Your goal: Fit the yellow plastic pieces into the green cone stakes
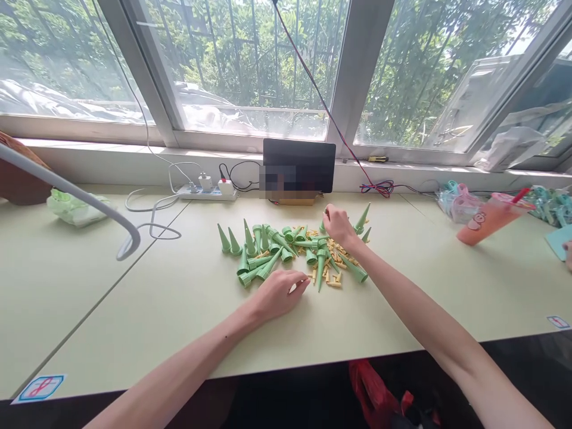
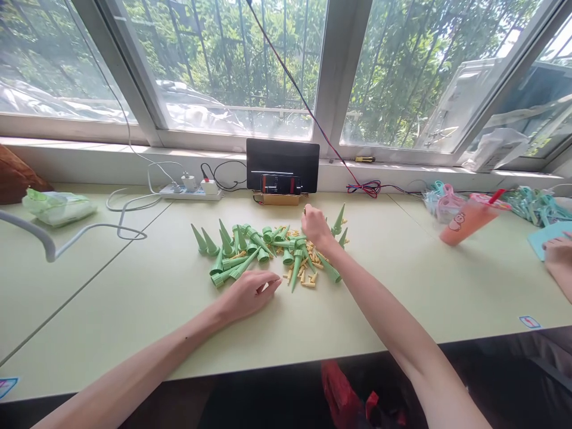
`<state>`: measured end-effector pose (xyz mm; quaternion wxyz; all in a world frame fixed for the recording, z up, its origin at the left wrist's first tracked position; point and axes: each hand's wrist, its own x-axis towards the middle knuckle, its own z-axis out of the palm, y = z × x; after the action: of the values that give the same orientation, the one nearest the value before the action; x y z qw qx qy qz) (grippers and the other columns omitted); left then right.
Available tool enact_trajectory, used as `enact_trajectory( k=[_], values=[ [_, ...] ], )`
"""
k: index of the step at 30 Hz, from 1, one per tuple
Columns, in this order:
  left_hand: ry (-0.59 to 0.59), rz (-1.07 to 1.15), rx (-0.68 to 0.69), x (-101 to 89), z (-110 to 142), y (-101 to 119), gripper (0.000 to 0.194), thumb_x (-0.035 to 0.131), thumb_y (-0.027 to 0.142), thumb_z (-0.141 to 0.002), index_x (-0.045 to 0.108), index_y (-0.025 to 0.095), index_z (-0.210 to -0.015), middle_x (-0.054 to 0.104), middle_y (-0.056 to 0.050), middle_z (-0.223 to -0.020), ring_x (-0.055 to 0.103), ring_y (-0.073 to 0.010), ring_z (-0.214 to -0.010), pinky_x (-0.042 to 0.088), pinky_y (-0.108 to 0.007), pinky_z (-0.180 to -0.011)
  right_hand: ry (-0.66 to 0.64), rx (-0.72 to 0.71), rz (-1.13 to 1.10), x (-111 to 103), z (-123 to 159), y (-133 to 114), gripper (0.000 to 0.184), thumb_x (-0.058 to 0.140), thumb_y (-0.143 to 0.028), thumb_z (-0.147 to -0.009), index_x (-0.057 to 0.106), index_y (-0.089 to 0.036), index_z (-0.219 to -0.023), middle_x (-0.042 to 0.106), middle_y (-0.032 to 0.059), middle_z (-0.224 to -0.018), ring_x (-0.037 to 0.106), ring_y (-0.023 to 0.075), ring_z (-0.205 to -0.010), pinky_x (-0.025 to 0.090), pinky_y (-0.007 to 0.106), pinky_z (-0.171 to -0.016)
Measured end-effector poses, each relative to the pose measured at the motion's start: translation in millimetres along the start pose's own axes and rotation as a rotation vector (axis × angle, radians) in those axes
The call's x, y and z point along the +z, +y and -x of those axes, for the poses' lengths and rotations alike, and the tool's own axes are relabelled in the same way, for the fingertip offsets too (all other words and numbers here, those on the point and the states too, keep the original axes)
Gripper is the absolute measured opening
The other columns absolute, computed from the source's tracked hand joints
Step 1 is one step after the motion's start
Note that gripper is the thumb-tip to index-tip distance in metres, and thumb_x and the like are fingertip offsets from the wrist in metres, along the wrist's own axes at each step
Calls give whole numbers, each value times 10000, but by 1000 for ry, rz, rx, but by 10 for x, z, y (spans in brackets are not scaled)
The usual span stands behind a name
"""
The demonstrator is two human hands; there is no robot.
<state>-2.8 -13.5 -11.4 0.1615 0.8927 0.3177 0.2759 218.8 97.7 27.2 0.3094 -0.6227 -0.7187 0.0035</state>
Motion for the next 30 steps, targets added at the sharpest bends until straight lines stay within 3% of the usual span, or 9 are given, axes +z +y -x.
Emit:
enact_trajectory(
  k=[15, 18, 21, 25, 30],
  values=[
    [-27, -38, 22, -22, -7, 22, 336, 428, 244, -986, 658, 158, -757, 657, -27, -696, 532, -124, -596, 378, -247, -620, -98, 78, 89, -83, 57, -18, 190, 462, -169, -955, 610, -130, -842, 645, 106, -747, 586, 188, -685, 379, 257, -623],
    [-37, -51, 26, -28, -11, 26, 346, 417, 245, -988, 645, 159, -742, 633, -19, -671, 510, -121, -582, 372, -251, -612, -96, 77, 70, -116, 95, -47, 181, 478, -182, -953, 634, -102, -1000, 663, 100, -747, 615, 197, -702, 398, 259, -652],
    [-47, -57, 25, -32, -14, 28, 350, 409, 249, -992, 642, 159, -747, 633, -19, -678, 511, -123, -588, 377, -256, -618, -43, 71, 114, -158, 164, -94, 296, 471, -197, -956, 563, -95, -1218, 670, 80, -730, 629, 209, -693, 391, 266, -648],
    [-54, -57, 28, -29, -15, 27, 341, 409, 253, -994, 653, 159, -775, 652, -26, -710, 532, -129, -610, 389, -262, -638, 5, -7, 214, -183, 258, -191, 337, 388, -136, -949, 518, -113, -1260, 657, 57, -690, 610, 211, -628, 332, 268, -590],
    [-50, -76, 41, -29, -12, 24, 349, 405, 253, -996, 647, 160, -763, 630, -21, -686, 506, -123, -583, 376, -266, -614, -90, -123, 250, -150, 221, -368, 318, 386, -64, -909, 534, -127, -1183, 673, 82, -771, 617, 209, -673, 321, 265, -596]
  ],
)
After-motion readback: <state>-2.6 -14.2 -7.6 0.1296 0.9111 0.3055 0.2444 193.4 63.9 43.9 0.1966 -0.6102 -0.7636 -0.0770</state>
